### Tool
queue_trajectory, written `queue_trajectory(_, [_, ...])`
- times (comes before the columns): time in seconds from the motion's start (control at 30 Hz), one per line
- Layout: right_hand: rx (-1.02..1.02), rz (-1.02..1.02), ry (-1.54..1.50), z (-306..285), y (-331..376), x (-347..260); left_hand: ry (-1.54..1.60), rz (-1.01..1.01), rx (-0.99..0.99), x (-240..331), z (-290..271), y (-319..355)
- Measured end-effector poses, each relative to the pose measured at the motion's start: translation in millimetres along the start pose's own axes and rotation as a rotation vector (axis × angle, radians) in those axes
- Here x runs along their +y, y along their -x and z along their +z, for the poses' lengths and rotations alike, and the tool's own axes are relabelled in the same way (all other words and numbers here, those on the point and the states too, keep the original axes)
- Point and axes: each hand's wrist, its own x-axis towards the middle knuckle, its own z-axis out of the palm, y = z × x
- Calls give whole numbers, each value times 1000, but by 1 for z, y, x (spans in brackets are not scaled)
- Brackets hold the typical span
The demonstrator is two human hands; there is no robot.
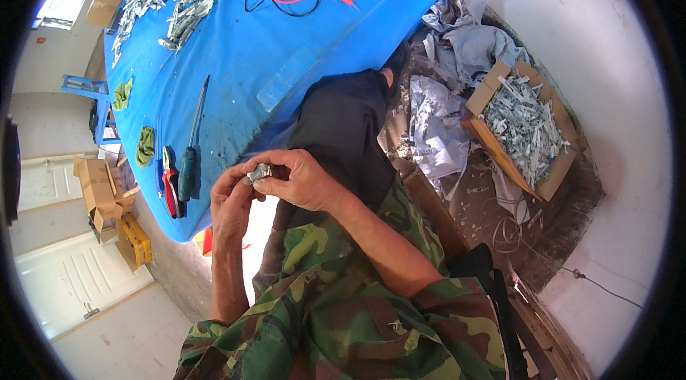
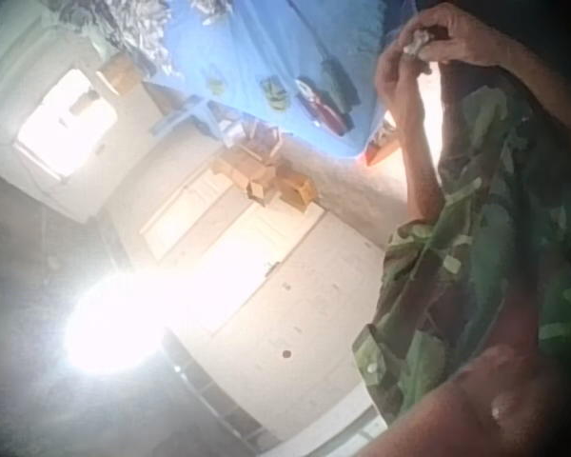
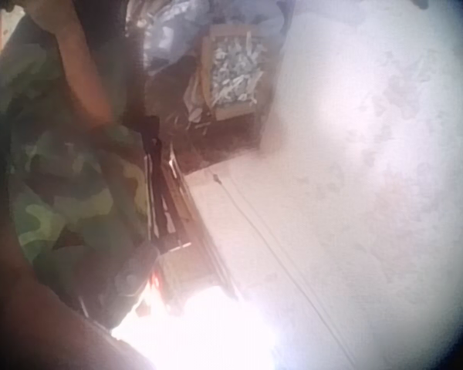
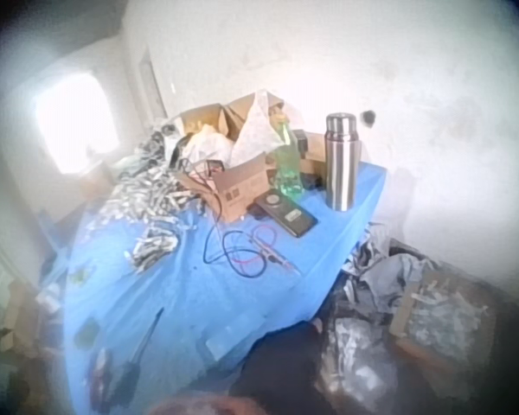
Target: The person uses pliers and a screwdriver to assemble a small electrical connector component while working at a table covered with various metal parts.
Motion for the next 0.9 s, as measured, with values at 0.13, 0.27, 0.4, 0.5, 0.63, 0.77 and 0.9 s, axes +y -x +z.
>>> queue_trajectory(0.13, [22, -63, 12, 2, -2, 11, 108, -18, -59, -4, -8, 0])
queue_trajectory(0.27, [49, -131, 228, 2, -4, 15, 191, -36, -88, -9, -12, 0])
queue_trajectory(0.4, [45, -146, 391, 1, -2, 9, 207, -41, 6, -17, -12, -2])
queue_trajectory(0.5, [50, -140, 413, 1, -1, 7, 164, -24, 92, -18, -10, -3])
queue_trajectory(0.63, [98, -144, 427, 2, 1, 4, 2, 30, 219, -1, -3, 3])
queue_trajectory(0.77, [164, -167, 290, 4, -4, 19, -88, 99, 281, 17, -1, 6])
queue_trajectory(0.9, [144, 0, 194, 8, -5, 9, -215, 175, 393, 34, -4, 0])
